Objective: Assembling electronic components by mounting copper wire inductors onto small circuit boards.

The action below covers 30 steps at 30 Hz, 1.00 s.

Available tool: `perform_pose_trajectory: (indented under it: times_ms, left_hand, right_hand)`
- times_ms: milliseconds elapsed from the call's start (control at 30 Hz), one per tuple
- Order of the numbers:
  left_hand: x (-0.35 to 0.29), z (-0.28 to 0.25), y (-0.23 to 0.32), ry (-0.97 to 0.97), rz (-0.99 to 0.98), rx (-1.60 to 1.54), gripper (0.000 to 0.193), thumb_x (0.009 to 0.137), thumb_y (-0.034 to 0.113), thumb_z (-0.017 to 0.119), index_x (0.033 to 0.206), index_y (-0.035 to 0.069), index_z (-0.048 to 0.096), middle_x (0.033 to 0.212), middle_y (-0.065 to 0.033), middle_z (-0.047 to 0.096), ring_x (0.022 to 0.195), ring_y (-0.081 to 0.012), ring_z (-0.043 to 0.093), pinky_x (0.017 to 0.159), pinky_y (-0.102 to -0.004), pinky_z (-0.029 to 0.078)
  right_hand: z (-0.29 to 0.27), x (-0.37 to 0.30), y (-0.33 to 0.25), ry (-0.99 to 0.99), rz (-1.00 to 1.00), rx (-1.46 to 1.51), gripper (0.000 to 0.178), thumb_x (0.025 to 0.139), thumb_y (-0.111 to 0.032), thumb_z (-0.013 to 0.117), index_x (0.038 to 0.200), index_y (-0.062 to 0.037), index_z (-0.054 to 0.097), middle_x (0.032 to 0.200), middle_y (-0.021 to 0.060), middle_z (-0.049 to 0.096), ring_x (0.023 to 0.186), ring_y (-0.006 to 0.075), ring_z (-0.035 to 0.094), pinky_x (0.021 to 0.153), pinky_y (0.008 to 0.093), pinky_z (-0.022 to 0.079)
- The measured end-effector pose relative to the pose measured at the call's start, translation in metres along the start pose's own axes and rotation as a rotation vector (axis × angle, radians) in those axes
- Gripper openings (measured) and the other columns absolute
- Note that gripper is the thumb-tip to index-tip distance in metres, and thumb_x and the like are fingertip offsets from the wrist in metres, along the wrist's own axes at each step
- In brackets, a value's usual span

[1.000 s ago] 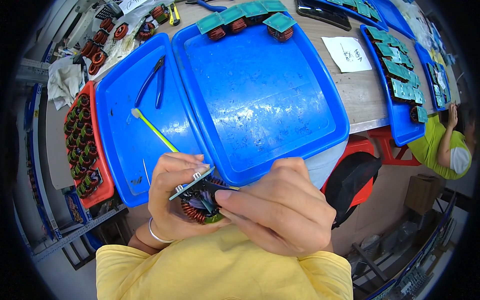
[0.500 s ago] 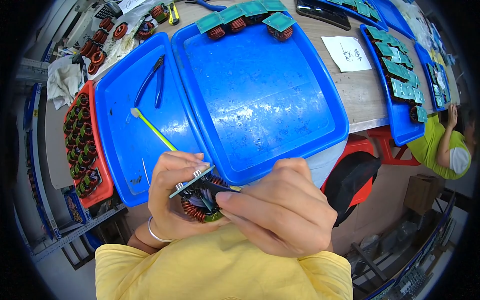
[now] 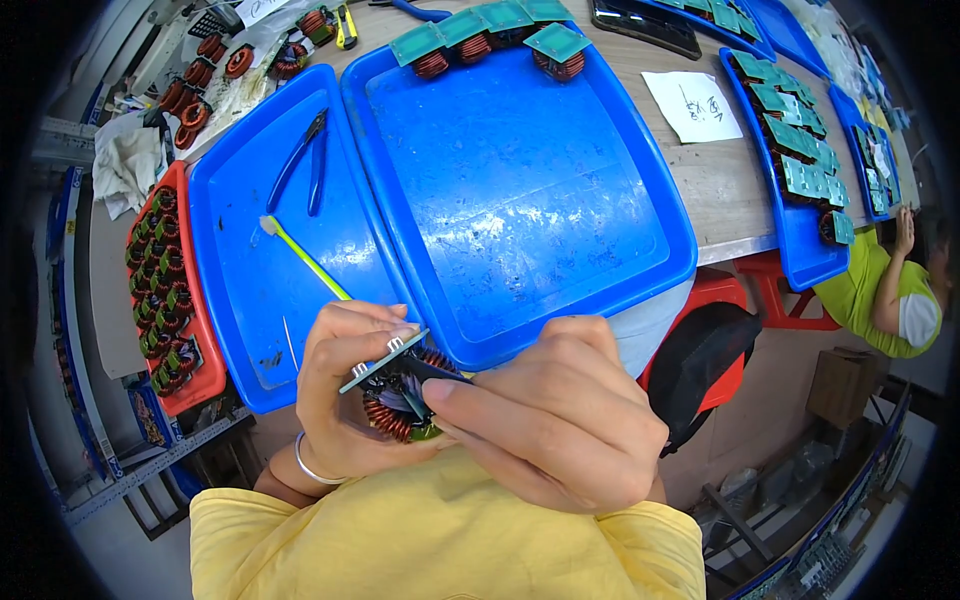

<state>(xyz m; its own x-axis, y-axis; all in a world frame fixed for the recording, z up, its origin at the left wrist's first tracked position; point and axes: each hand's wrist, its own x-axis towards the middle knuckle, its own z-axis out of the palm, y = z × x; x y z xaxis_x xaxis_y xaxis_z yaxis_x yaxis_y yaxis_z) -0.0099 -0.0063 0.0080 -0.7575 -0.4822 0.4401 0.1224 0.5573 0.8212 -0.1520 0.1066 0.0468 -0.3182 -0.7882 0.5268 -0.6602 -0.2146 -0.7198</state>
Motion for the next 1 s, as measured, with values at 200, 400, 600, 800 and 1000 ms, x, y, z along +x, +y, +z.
perform_pose_trajectory:
  times_ms: [200, 400, 600, 800, 1000]
  left_hand:
    - [0.000, 0.001, -0.001, 0.012, 0.002, 0.014, 0.061, 0.050, 0.016, 0.084, 0.100, 0.002, 0.052, 0.094, -0.0121, 0.055, 0.087, -0.0247, 0.054, 0.078, -0.0365, 0.045]
    - [-0.003, -0.001, -0.001, -0.026, -0.198, -0.263, 0.060, 0.056, 0.008, 0.081, 0.106, -0.001, 0.050, 0.105, -0.0131, 0.047, 0.094, -0.0222, 0.050, 0.081, -0.0322, 0.043]
    - [-0.005, 0.007, -0.011, -0.074, -0.253, -0.707, 0.067, 0.058, 0.003, 0.079, 0.112, 0.002, 0.040, 0.107, -0.0145, 0.046, 0.106, -0.0279, 0.049, 0.090, -0.0376, 0.041]
    - [-0.004, 0.007, -0.006, -0.048, -0.299, -0.840, 0.067, 0.059, 0.003, 0.078, 0.113, 0.000, 0.039, 0.110, -0.0148, 0.046, 0.110, -0.0286, 0.048, 0.093, -0.0387, 0.040]
    - [-0.009, -0.002, -0.007, -0.087, -0.434, -0.803, 0.072, 0.061, 0.001, 0.077, 0.121, -0.003, 0.039, 0.115, -0.0138, 0.045, 0.112, -0.0240, 0.044, 0.095, -0.0343, 0.037]
  right_hand:
    - [0.001, 0.002, 0.005, -0.034, -0.071, 0.042, 0.030, 0.053, -0.002, 0.073, 0.082, -0.0034, 0.068, 0.069, 0.0021, 0.061, 0.057, 0.0121, 0.054, 0.056, 0.0247, 0.036]
    - [0.006, -0.010, 0.015, 0.198, -0.026, 0.241, 0.039, 0.055, -0.006, 0.076, 0.092, 0.0015, 0.065, 0.072, 0.0071, 0.061, 0.062, 0.0140, 0.057, 0.057, 0.0253, 0.039]
    - [0.018, -0.029, 0.035, 0.125, 0.261, 0.488, 0.073, 0.055, -0.006, 0.076, 0.120, 0.0091, 0.045, 0.102, 0.0175, 0.056, 0.095, 0.0250, 0.056, 0.083, 0.0338, 0.042]
    - [0.022, -0.040, 0.037, 0.143, 0.256, 0.623, 0.080, 0.054, -0.009, 0.077, 0.122, 0.0098, 0.042, 0.107, 0.0189, 0.052, 0.097, 0.0260, 0.055, 0.086, 0.0349, 0.040]
    - [0.020, -0.044, 0.041, 0.114, 0.274, 0.603, 0.083, 0.054, -0.011, 0.078, 0.125, 0.0095, 0.039, 0.111, 0.0183, 0.050, 0.100, 0.0244, 0.052, 0.087, 0.0340, 0.039]
